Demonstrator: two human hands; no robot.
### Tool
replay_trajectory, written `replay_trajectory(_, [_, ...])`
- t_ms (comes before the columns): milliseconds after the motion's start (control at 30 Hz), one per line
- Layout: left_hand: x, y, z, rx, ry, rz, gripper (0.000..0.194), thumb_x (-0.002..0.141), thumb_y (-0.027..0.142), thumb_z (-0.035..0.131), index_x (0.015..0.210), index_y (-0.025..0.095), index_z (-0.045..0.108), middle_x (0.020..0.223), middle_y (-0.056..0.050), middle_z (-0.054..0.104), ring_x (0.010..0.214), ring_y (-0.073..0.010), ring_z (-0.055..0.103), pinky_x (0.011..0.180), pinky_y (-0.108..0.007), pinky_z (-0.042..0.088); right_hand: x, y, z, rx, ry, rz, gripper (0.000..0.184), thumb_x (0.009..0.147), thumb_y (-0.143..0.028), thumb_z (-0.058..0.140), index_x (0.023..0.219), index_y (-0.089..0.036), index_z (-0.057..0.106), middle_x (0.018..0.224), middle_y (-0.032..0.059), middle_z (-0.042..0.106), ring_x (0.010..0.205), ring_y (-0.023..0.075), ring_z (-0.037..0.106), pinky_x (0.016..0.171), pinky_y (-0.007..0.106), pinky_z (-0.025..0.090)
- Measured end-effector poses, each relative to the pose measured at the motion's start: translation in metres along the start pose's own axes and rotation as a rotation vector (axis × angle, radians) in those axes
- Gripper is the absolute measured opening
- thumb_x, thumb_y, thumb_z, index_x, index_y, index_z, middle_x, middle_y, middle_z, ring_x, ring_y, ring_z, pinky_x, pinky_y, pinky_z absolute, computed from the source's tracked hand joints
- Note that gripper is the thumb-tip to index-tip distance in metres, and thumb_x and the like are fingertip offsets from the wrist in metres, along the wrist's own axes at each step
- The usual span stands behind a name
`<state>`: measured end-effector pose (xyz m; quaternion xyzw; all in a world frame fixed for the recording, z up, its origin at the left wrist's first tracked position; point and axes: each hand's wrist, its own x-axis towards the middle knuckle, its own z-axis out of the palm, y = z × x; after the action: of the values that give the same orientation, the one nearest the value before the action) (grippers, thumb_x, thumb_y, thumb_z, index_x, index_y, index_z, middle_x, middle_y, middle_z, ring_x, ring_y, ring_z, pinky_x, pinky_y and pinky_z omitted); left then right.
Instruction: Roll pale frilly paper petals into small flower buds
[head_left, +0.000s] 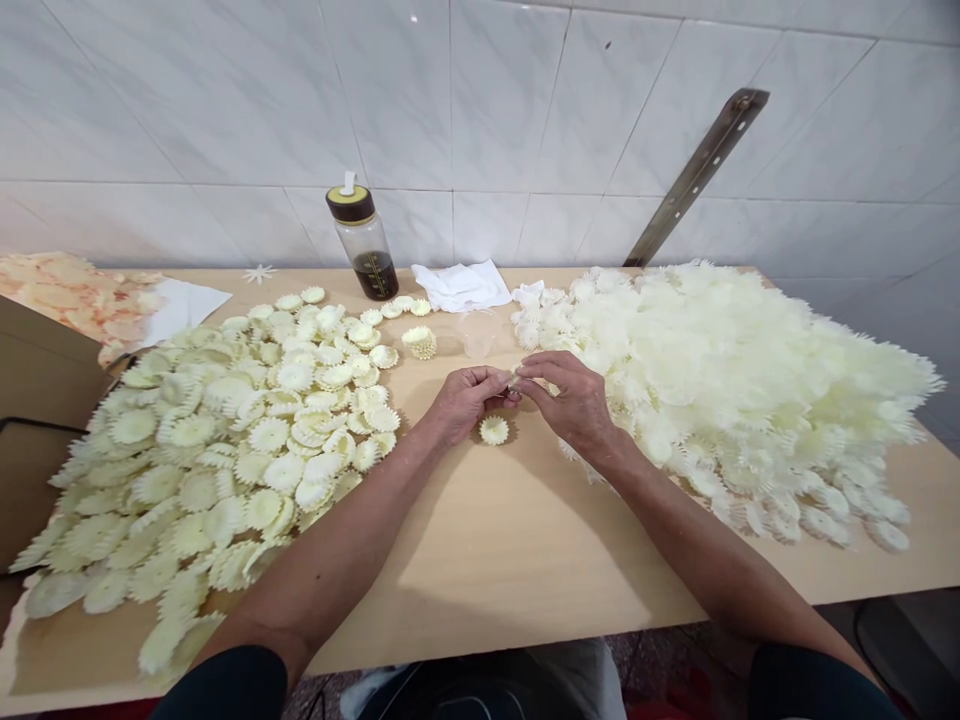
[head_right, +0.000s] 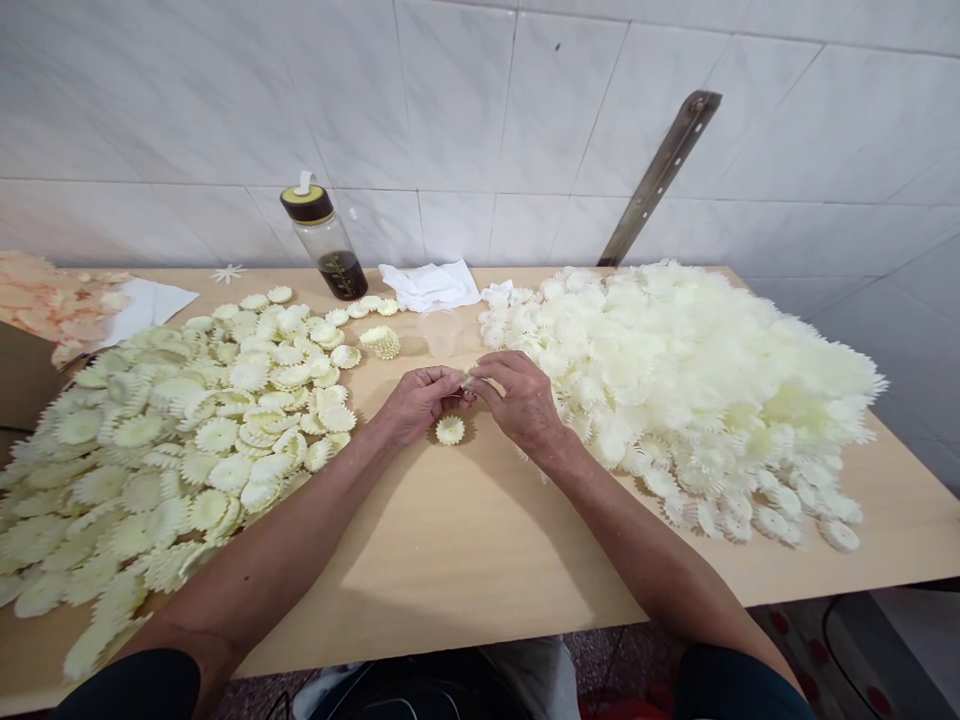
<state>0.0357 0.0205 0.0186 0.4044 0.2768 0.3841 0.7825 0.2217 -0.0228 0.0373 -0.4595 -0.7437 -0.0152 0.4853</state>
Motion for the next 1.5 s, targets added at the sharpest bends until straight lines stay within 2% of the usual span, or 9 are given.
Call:
replay_trajectory(167, [-0.002,0.0,0.004,0.062,0.007,0.038,0.045,0.073,0.051,0.092,0.082,0.01,0.075,0.076,-0.008,0.074,0.07,-0.0141,0.068,0.074,-0.028,0.056,0.002,0.0,-0.002,0.093,-0.02,0.056,0.002,0.093,-0.025,0.078,0.092,-0.025,0.08,0.092,0.005,0.08,0.09,0.0221,0.075,0.082,0.037,0.063])
replay_trajectory(500, [0.0,-0.001,0.001,0.112,0.013,0.044,0.047,0.072,0.052,0.092,0.083,0.011,0.072,0.075,-0.009,0.074,0.064,-0.0134,0.066,0.068,-0.026,0.052,0.004,-0.008,-0.004,0.092,-0.086,0.199,0.015,0.099,-0.025,0.064,0.087,-0.023,0.073,0.09,0.0047,0.075,0.084,0.0196,0.069,0.078,0.033,0.054])
replay_trajectory(700, [0.001,-0.001,-0.001,0.121,0.009,0.096,0.05,0.071,0.055,0.092,0.085,0.011,0.072,0.074,-0.008,0.074,0.064,-0.0137,0.066,0.069,-0.027,0.053,0.002,-0.008,-0.001,0.162,-0.075,0.47,0.018,0.097,-0.034,0.065,0.085,-0.021,0.069,0.077,0.0013,0.069,0.069,0.0165,0.06,0.066,0.03,0.049])
replay_trajectory(800, [0.001,0.0,-0.001,0.109,0.012,0.103,0.051,0.071,0.055,0.092,0.085,0.011,0.071,0.075,-0.009,0.074,0.064,-0.0143,0.067,0.07,-0.028,0.054,0.003,-0.009,0.001,0.219,-0.081,0.543,0.021,0.097,-0.037,0.064,0.084,-0.02,0.068,0.07,-0.0004,0.065,0.064,0.0156,0.057,0.062,0.029,0.048])
replay_trajectory(867, [0.0,0.002,-0.001,0.092,0.002,0.089,0.05,0.072,0.055,0.092,0.085,0.011,0.07,0.075,-0.009,0.074,0.066,-0.0151,0.068,0.071,-0.029,0.055,0.003,-0.01,0.002,0.209,-0.072,0.502,0.021,0.098,-0.037,0.064,0.085,-0.021,0.068,0.073,0.0004,0.067,0.066,0.0162,0.059,0.063,0.029,0.051])
replay_trajectory(1000, [-0.002,0.004,0.001,0.058,-0.035,0.06,0.049,0.077,0.056,0.088,0.087,0.012,0.069,0.078,-0.008,0.073,0.074,-0.0181,0.072,0.073,-0.031,0.058,0.002,-0.007,0.005,0.082,-0.004,0.216,0.017,0.1,-0.033,0.063,0.089,-0.023,0.072,0.092,0.0065,0.074,0.088,0.021,0.07,0.079,0.035,0.059])
replay_trajectory(1100, [-0.002,0.003,0.003,0.142,0.01,0.107,0.051,0.07,0.051,0.094,0.092,0.011,0.071,0.079,-0.007,0.073,0.071,-0.0166,0.071,0.073,-0.031,0.058,0.0,-0.001,0.007,-0.011,0.023,0.091,0.015,0.102,-0.03,0.064,0.094,-0.024,0.076,0.099,0.0091,0.075,0.098,0.0233,0.072,0.089,0.041,0.061])
replay_trajectory(1300, [-0.001,0.001,0.005,0.211,0.042,0.158,0.052,0.072,0.053,0.091,0.095,0.009,0.074,0.074,-0.008,0.074,0.066,-0.0154,0.069,0.073,-0.031,0.058,-0.004,0.005,0.007,-0.086,0.014,-0.01,0.015,0.102,-0.025,0.064,0.105,-0.025,0.079,0.108,0.0105,0.074,0.104,0.025,0.07,0.093,0.043,0.061])
replay_trajectory(1500, [-0.003,0.001,0.004,0.21,0.006,0.152,0.045,0.079,0.053,0.086,0.092,0.013,0.068,0.073,-0.006,0.072,0.067,-0.0162,0.069,0.071,-0.031,0.058,-0.002,-0.003,0.005,-0.148,-0.036,-0.029,0.017,0.104,-0.024,0.058,0.097,-0.024,0.073,0.096,0.0101,0.071,0.097,0.026,0.065,0.088,0.043,0.057])
